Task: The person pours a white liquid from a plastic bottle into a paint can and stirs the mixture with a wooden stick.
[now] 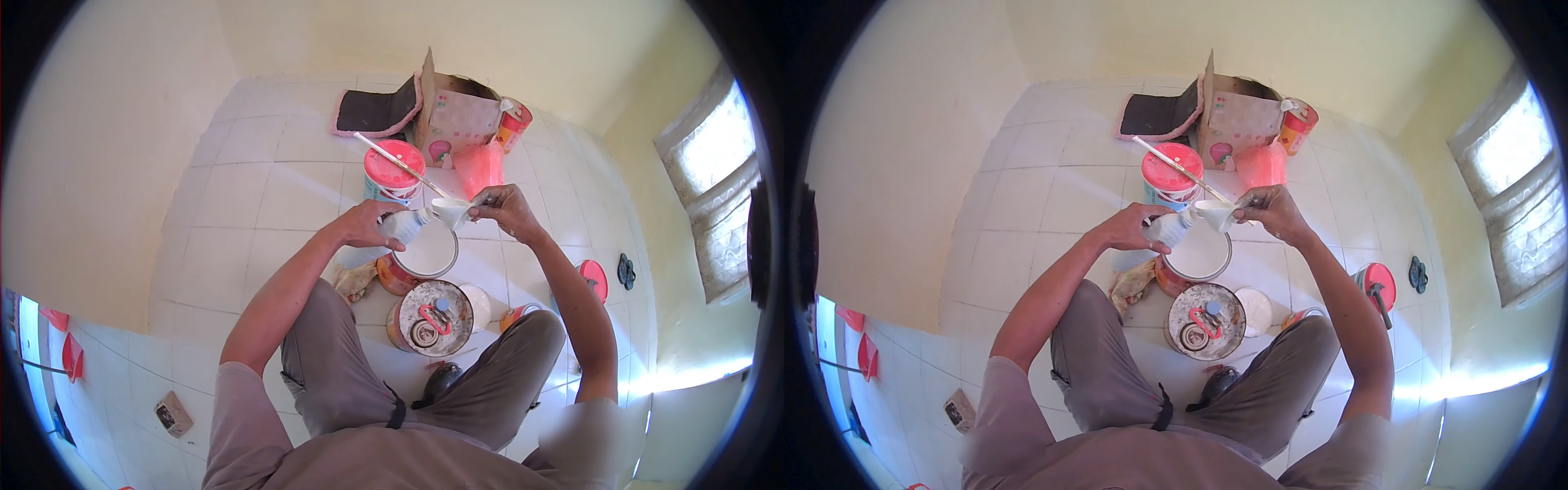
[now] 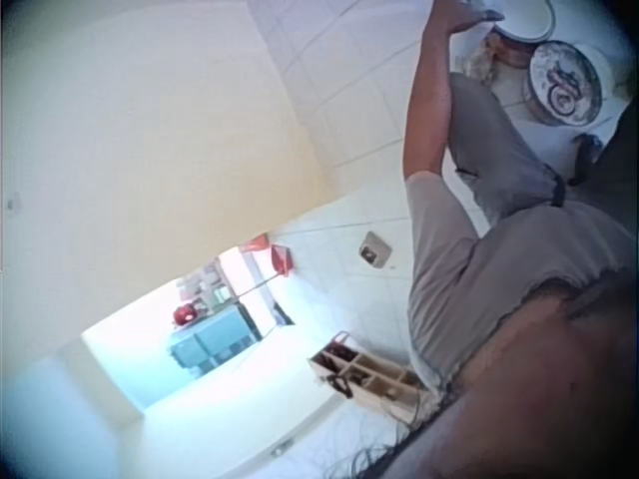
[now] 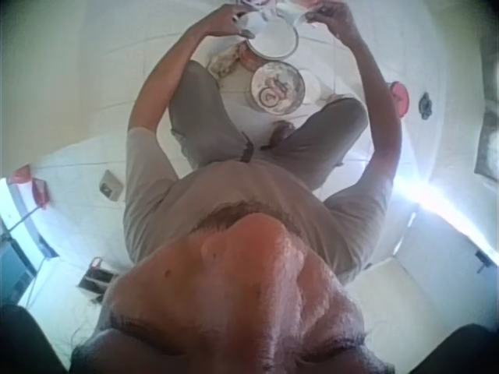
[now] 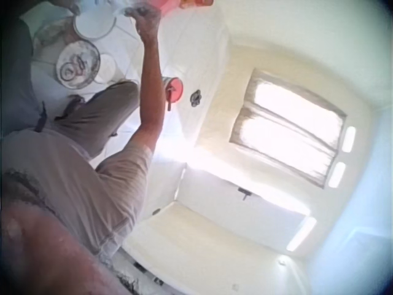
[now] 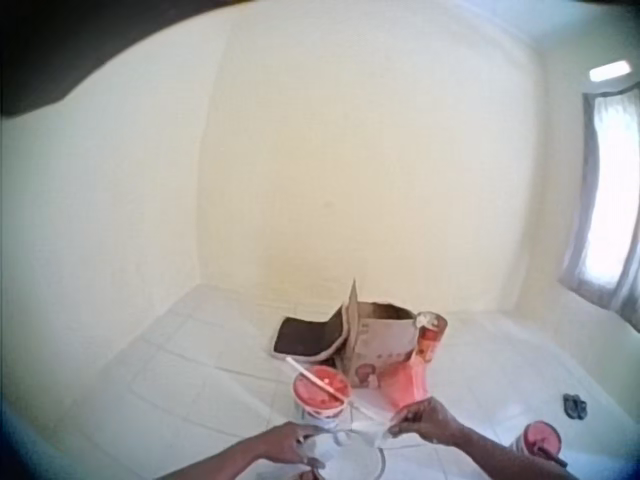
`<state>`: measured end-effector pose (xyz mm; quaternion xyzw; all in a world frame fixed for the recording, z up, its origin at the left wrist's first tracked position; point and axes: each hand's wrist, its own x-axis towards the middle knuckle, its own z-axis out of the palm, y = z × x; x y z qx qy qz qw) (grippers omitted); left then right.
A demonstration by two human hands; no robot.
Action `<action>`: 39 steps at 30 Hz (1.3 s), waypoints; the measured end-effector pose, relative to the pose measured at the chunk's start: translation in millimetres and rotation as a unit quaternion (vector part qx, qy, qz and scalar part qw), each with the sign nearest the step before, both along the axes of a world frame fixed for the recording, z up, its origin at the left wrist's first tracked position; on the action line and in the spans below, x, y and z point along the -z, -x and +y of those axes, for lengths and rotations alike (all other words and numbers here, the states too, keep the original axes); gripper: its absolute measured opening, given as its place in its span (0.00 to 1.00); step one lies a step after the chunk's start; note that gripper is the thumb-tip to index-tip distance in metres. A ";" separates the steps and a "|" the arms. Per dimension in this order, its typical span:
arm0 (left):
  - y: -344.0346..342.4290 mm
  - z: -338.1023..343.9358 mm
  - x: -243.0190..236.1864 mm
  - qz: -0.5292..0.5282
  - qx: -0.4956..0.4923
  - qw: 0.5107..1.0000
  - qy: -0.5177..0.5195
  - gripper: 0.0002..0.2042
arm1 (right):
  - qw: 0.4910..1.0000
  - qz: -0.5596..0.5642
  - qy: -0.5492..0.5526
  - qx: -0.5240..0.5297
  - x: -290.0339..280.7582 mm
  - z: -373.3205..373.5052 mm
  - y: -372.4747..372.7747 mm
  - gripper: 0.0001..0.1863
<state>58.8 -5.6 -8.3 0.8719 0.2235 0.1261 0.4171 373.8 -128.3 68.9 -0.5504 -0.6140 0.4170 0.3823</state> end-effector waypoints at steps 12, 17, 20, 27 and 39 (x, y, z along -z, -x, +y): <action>2.1 1.3 -0.6 -0.025 0.013 0.999 0.017 0.40 | 0.999 0.023 0.021 -0.015 6.7 1.7 3.0 0.04; 2.7 4.0 3.4 -0.028 0.011 1.000 -0.001 0.41 | 0.999 -0.026 0.018 -0.023 -2.6 2.5 3.1 0.06; -0.4 -0.4 -7.0 -0.020 0.026 0.999 0.009 0.41 | 0.997 -0.066 0.024 -0.025 -10.9 3.0 1.0 0.05; 1.9 -0.2 -6.9 -0.013 0.031 0.999 -0.015 0.41 | 0.983 -0.176 0.030 -0.030 -37.1 9.2 14.5 0.05; 1.0 -1.8 -4.6 -0.010 0.026 0.999 -0.025 0.42 | 0.958 -0.282 -0.010 -0.058 -65.9 14.9 32.8 0.05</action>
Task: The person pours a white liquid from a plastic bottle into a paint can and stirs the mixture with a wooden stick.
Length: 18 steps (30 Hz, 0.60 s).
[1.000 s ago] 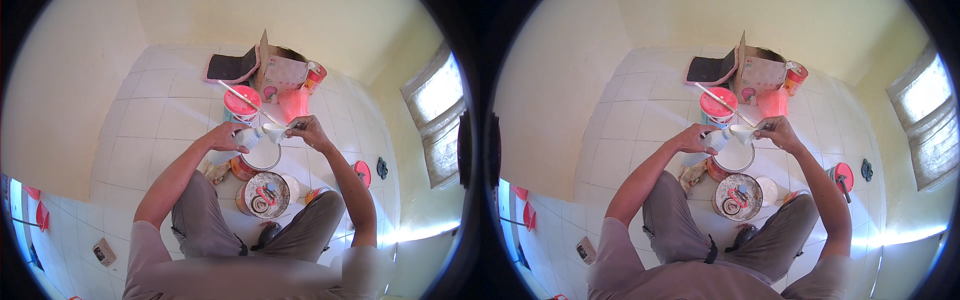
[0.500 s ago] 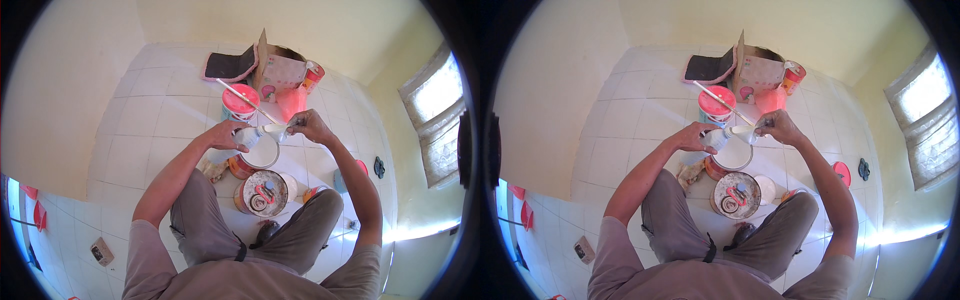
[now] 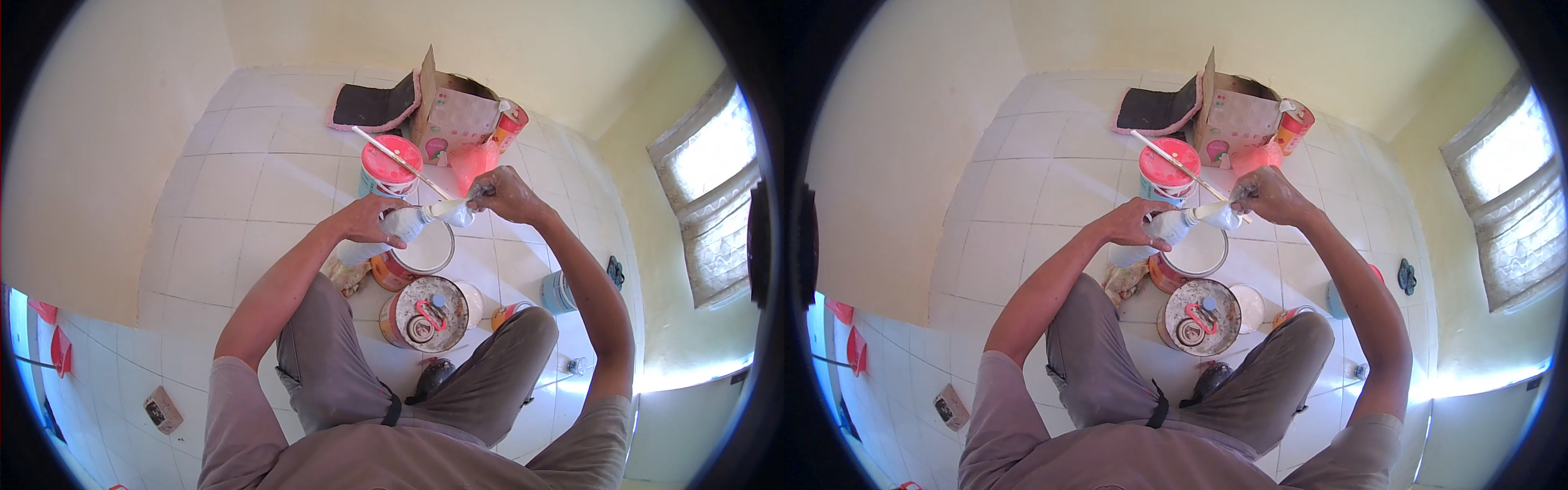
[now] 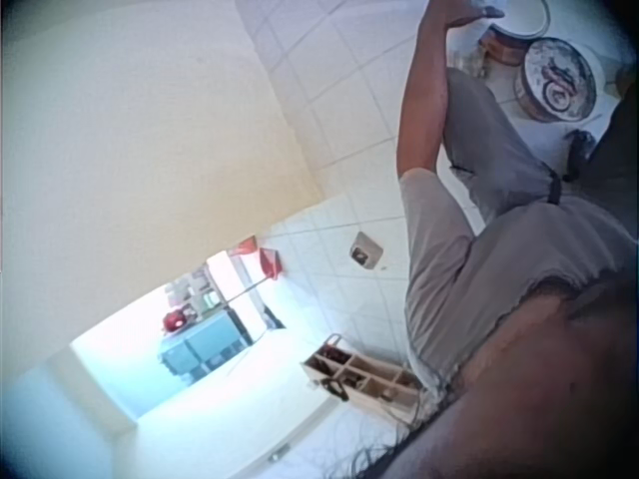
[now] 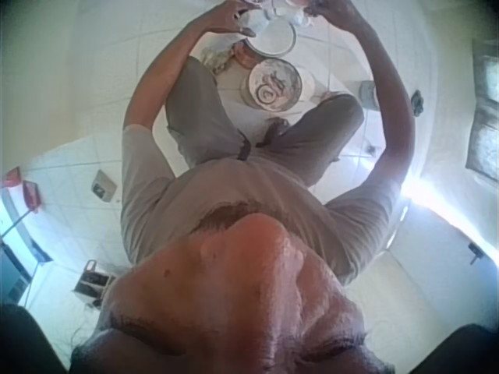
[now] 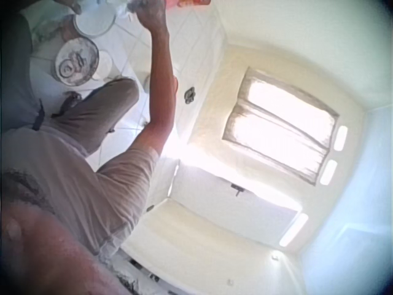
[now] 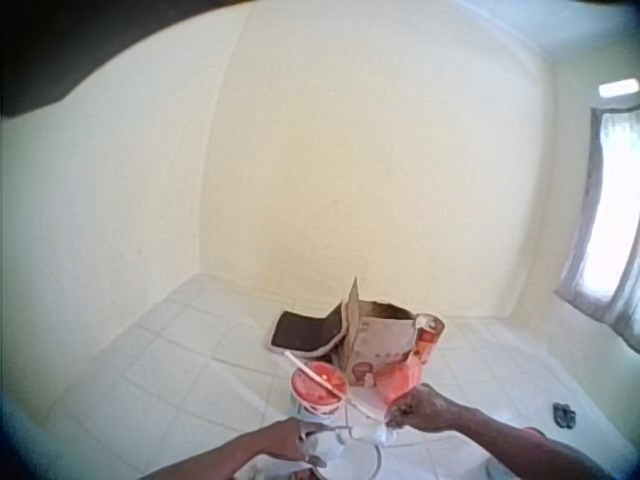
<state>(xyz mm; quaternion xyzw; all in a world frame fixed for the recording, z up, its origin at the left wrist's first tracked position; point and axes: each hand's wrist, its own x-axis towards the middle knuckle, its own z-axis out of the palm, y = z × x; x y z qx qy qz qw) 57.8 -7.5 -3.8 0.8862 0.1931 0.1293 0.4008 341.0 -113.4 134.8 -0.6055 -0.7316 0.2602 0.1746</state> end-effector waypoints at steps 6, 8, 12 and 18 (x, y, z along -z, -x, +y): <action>1.7 0.1 -1.6 0.005 0.005 1.000 0.018 0.42 | 0.998 -0.061 -0.006 -0.016 -14.9 1.9 13.7 0.06; 1.4 -0.8 -0.8 -0.012 -0.004 1.000 0.026 0.41 | 0.996 -0.083 -0.005 -0.011 -17.9 1.3 16.2 0.07; 1.8 -0.1 -0.1 -0.018 0.000 0.999 0.030 0.41 | 0.996 -0.089 -0.010 -0.014 -19.3 3.3 17.6 0.07; 3.2 -1.1 -1.8 -0.013 -0.005 1.000 0.022 0.41 | 0.996 -0.091 0.003 -0.010 -21.9 5.0 20.6 0.07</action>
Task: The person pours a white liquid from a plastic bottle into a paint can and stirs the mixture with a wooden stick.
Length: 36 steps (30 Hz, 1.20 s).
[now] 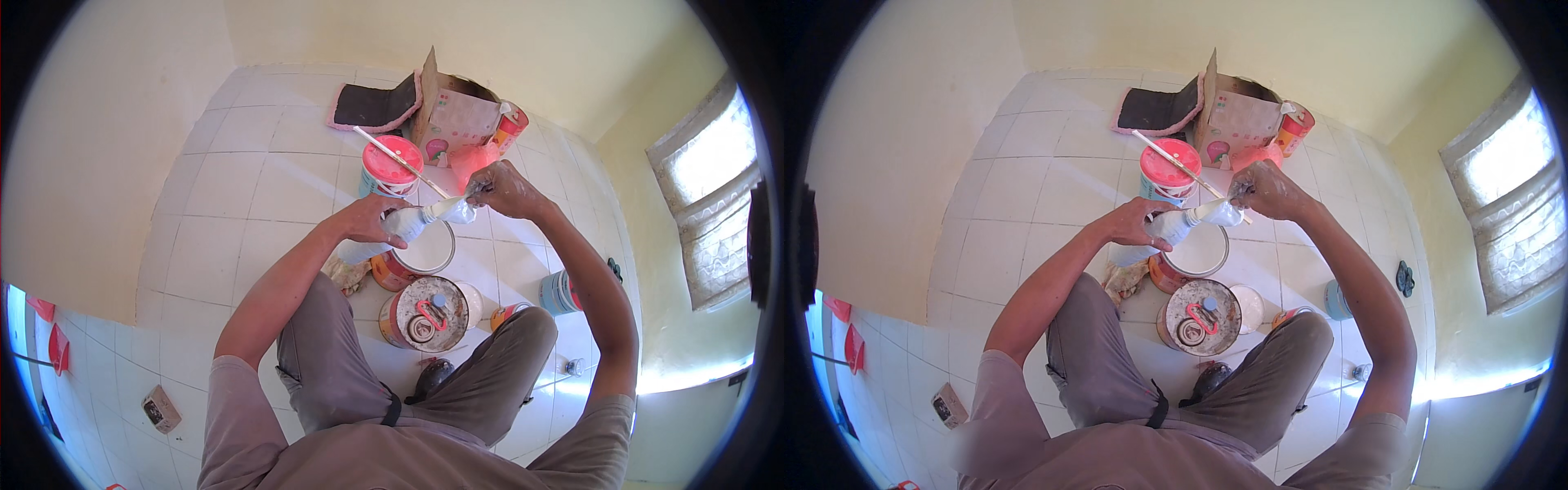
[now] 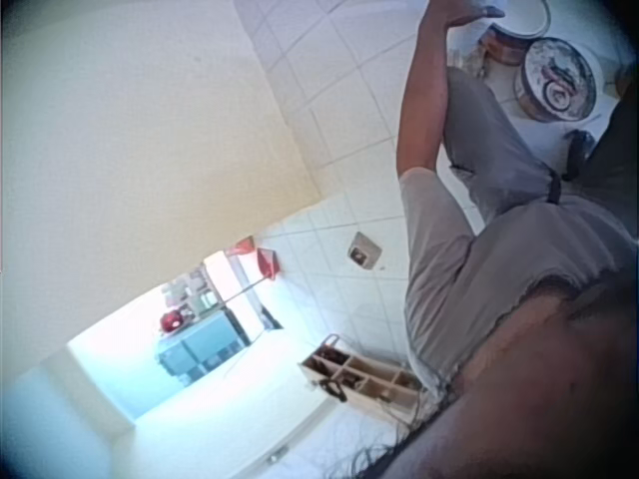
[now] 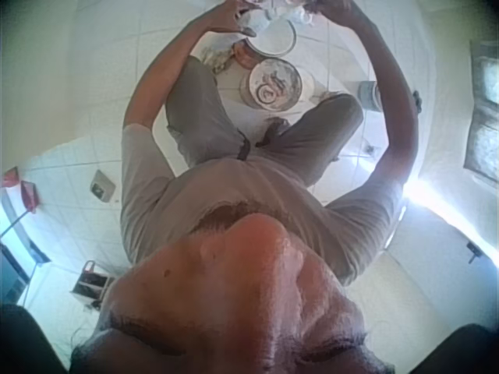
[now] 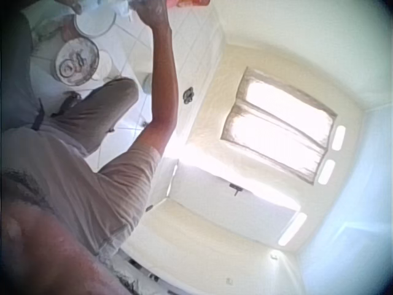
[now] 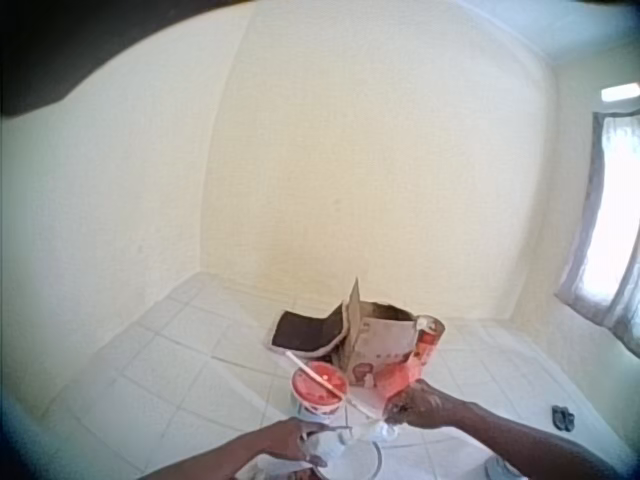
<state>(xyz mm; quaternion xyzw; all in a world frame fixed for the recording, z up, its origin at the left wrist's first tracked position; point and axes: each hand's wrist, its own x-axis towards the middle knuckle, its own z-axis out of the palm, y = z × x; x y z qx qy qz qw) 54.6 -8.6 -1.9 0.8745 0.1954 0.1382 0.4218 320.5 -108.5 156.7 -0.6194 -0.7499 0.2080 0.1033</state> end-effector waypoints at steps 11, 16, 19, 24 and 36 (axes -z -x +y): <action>-0.3 2.2 2.6 0.004 0.009 1.000 -0.010 0.42 | 1.000 -0.015 0.000 -0.011 -3.7 0.9 -0.1 0.07; -0.5 1.5 -0.4 0.003 0.012 1.000 0.008 0.42 | 1.000 -0.010 -0.008 -0.008 -5.3 -0.9 -0.4 0.07; -0.9 0.9 -2.1 0.002 0.014 1.000 0.019 0.42 | 1.000 -0.018 -0.016 -0.014 -7.5 -1.6 -1.4 0.07; -1.8 0.0 -3.1 0.006 0.008 1.000 0.006 0.42 | 1.000 -0.003 -0.020 -0.022 -11.3 -1.0 -4.3 0.07; -2.3 0.4 -3.0 -0.001 0.015 1.000 0.010 0.44 | 0.997 -0.048 -0.040 -0.040 -26.3 0.6 -1.1 0.05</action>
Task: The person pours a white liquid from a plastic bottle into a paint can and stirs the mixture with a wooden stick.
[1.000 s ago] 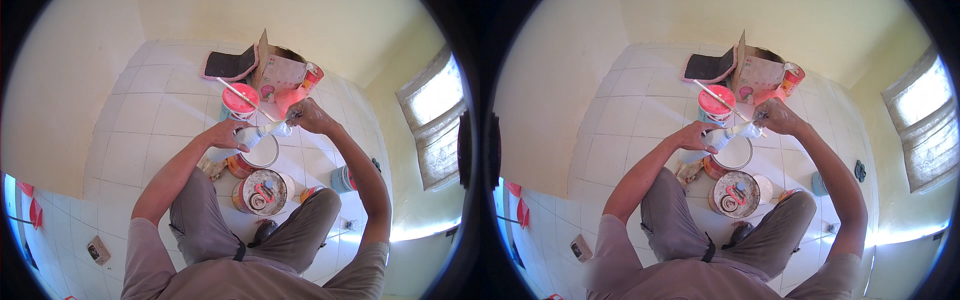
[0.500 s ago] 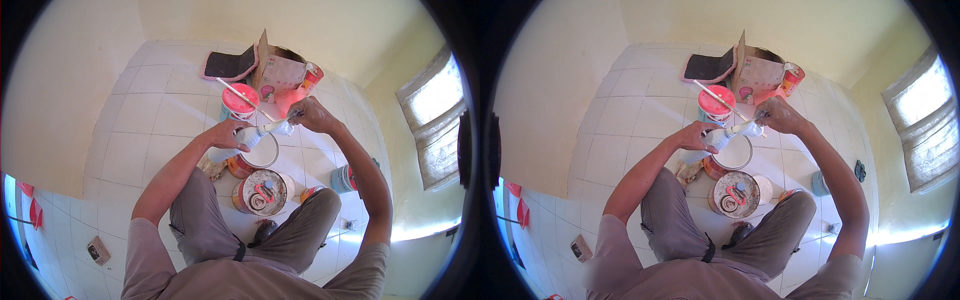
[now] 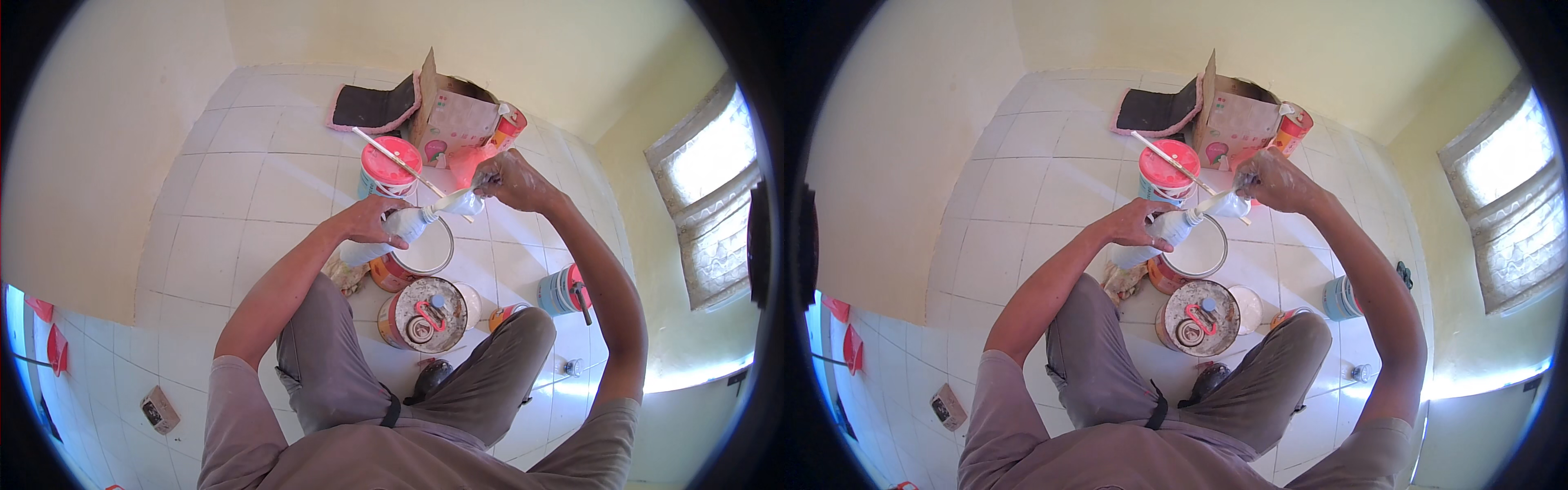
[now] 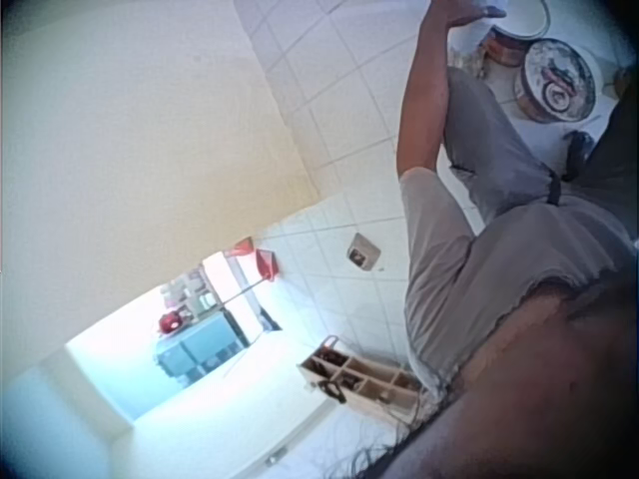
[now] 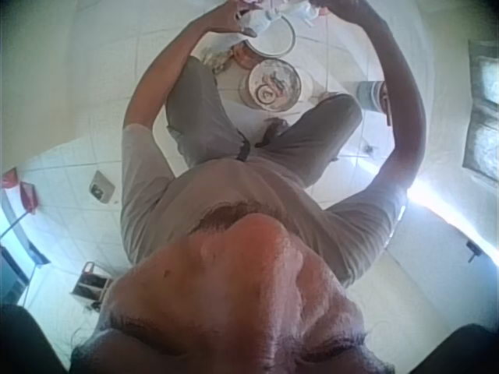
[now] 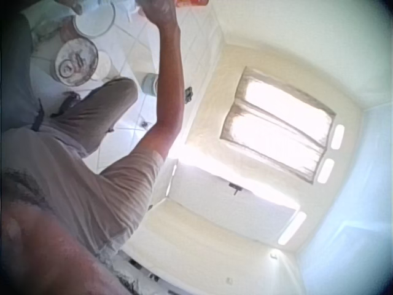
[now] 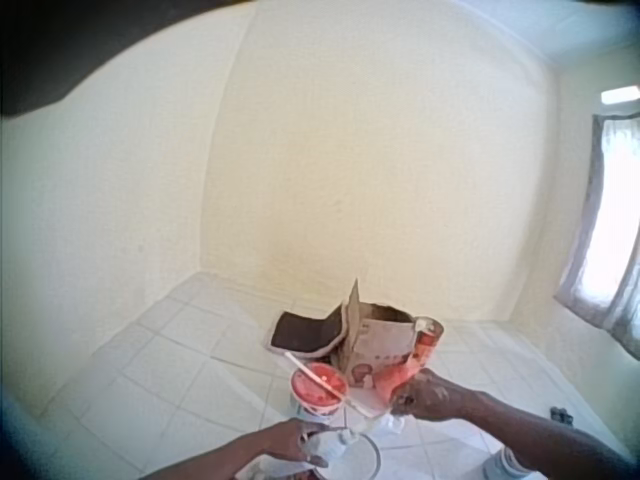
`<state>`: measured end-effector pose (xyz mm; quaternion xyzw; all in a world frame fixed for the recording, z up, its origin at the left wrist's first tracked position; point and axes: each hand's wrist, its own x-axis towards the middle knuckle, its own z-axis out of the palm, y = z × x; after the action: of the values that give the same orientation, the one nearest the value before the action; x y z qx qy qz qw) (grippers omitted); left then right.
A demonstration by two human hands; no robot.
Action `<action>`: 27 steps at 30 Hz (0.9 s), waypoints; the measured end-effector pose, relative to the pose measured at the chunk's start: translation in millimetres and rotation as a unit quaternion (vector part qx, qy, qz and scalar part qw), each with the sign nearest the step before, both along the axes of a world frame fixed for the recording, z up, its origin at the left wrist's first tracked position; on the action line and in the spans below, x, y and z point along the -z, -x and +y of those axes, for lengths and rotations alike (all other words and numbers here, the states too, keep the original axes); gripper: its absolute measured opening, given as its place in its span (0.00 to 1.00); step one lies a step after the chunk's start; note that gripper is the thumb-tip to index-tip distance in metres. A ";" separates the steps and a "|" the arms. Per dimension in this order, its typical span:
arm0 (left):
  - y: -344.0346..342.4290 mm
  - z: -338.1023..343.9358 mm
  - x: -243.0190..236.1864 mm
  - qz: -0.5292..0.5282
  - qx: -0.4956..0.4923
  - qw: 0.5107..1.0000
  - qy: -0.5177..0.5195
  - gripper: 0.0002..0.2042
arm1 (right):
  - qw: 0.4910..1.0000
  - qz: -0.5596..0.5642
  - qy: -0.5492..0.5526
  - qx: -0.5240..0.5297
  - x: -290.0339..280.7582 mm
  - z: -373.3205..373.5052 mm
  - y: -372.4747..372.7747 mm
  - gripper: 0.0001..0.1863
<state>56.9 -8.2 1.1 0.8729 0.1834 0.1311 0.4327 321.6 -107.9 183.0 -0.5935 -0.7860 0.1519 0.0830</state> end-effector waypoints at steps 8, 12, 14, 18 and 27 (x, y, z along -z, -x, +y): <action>-1.2 -1.2 -0.9 -0.006 0.009 0.999 0.041 0.44 | 0.999 -0.049 -0.009 -0.001 -1.0 5.5 -2.0 0.11; -1.2 0.0 2.1 -0.009 0.010 0.999 0.042 0.44 | 0.998 -0.050 0.024 0.012 -3.8 7.4 1.7 0.11; -3.4 -1.0 0.1 -0.008 0.012 0.999 0.032 0.44 | 0.995 -0.052 -0.077 -0.041 2.2 6.6 -4.9 0.07; -0.3 -1.1 -0.7 -0.016 0.011 0.999 0.034 0.44 | 0.996 -0.058 -0.052 -0.041 -7.3 7.6 5.7 0.07; 0.5 -1.3 0.2 -0.035 0.013 0.998 0.042 0.44 | 0.994 -0.102 0.007 -0.025 -12.1 14.0 6.8 0.15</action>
<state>56.4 -9.5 0.9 0.8512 0.1621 0.1478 0.4769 314.8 -93.9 195.1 -0.5871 -0.8036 0.0978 -0.0059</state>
